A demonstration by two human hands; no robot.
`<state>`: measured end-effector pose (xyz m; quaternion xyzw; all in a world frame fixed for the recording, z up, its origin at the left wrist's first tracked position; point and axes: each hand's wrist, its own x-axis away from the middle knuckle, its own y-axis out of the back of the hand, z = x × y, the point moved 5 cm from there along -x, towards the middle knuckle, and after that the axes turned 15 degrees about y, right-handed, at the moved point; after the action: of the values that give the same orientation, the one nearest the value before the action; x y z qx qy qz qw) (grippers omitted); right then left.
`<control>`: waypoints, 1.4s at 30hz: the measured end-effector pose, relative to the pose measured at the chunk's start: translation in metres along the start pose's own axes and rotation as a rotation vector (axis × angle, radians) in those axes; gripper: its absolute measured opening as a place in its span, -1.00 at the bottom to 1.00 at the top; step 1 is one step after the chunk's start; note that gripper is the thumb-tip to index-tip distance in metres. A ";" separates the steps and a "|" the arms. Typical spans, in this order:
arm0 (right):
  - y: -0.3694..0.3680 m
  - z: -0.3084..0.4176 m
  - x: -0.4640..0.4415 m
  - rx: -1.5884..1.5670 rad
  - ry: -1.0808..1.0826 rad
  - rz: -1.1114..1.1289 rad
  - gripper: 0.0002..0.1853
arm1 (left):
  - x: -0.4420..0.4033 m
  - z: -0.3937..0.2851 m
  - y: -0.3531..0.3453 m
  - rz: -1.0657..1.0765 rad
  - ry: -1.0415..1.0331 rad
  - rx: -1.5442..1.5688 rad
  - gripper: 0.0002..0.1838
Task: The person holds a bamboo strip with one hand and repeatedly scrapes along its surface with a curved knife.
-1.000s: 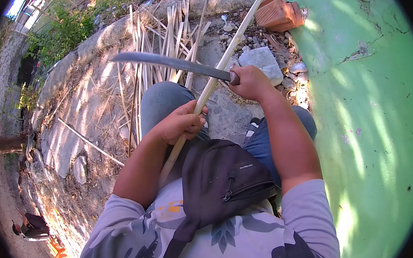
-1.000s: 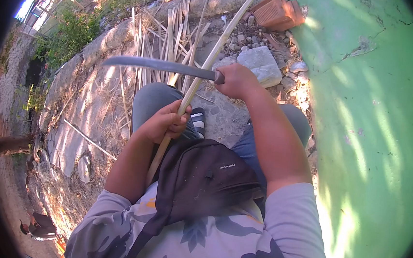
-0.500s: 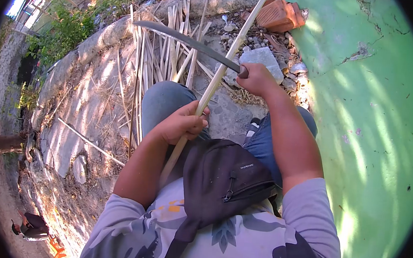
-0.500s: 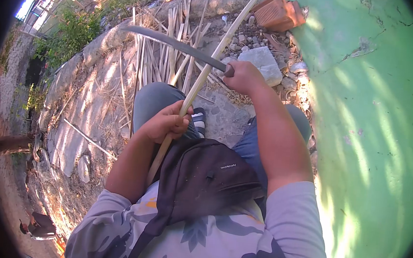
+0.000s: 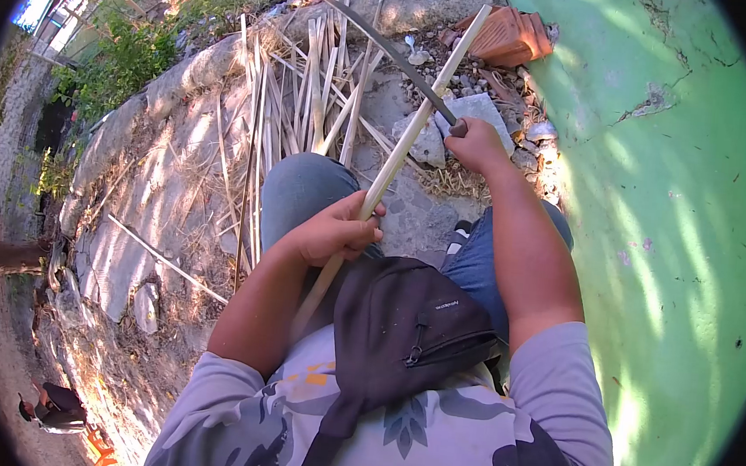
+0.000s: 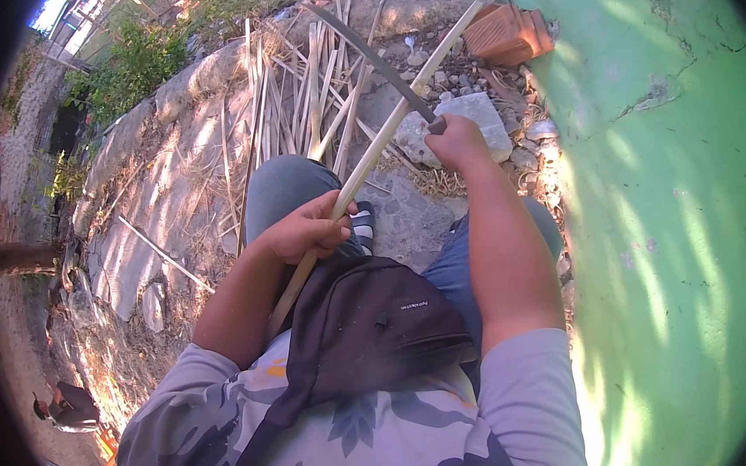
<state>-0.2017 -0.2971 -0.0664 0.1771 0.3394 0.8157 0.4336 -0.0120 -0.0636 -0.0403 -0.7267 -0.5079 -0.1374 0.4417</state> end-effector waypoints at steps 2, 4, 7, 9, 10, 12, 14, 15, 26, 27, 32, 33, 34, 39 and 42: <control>0.004 0.009 0.001 0.034 0.056 0.008 -0.70 | -0.003 -0.002 0.001 0.027 -0.004 0.025 -0.58; 0.003 0.022 0.003 0.076 0.151 0.051 -0.71 | -0.003 0.000 0.005 0.075 0.005 0.082 -0.58; -0.006 0.042 0.008 0.112 0.340 0.141 -0.76 | -0.003 0.000 0.006 0.090 0.004 0.123 -0.57; -0.006 0.051 0.010 0.202 0.410 0.160 -0.80 | -0.001 -0.001 0.004 0.074 -0.003 0.117 -0.57; 0.000 0.056 0.011 0.259 0.435 0.161 -0.81 | 0.000 0.000 0.003 0.064 -0.004 0.116 -0.56; 0.003 0.052 0.011 0.274 0.408 0.129 -0.80 | 0.000 0.001 0.003 0.094 -0.011 0.081 -0.56; 0.011 0.032 0.005 0.201 0.304 0.057 -0.78 | 0.000 0.002 0.002 0.114 -0.014 0.065 -0.55; 0.010 0.013 0.000 0.084 0.208 0.054 -0.77 | 0.001 0.002 0.002 0.119 -0.016 0.063 -0.54; -0.002 0.044 0.008 0.170 0.380 0.129 -0.81 | -0.002 0.000 0.004 0.146 0.002 0.164 -0.58; -0.006 0.054 0.012 0.212 0.454 0.147 -0.82 | -0.001 0.000 0.003 0.140 0.002 0.160 -0.58; 0.005 0.062 0.016 0.312 0.440 0.120 -0.83 | 0.002 0.002 0.002 0.100 -0.004 0.077 -0.57; 0.007 0.044 0.010 0.257 0.338 0.086 -0.81 | 0.002 0.002 0.001 0.090 -0.009 0.053 -0.58; 0.011 0.027 0.004 0.206 0.240 0.046 -0.80 | 0.001 0.000 0.000 0.082 -0.019 0.024 -0.58; 0.015 -0.001 0.000 0.017 0.037 -0.071 -0.69 | -0.001 0.002 0.001 0.060 0.011 0.071 -0.57; 0.020 0.020 0.004 0.089 0.111 -0.028 -0.72 | -0.002 -0.002 0.003 0.094 0.009 0.096 -0.56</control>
<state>-0.2039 -0.2940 -0.0382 0.1458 0.4013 0.8022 0.4174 -0.0103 -0.0670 -0.0419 -0.7271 -0.4771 -0.0953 0.4843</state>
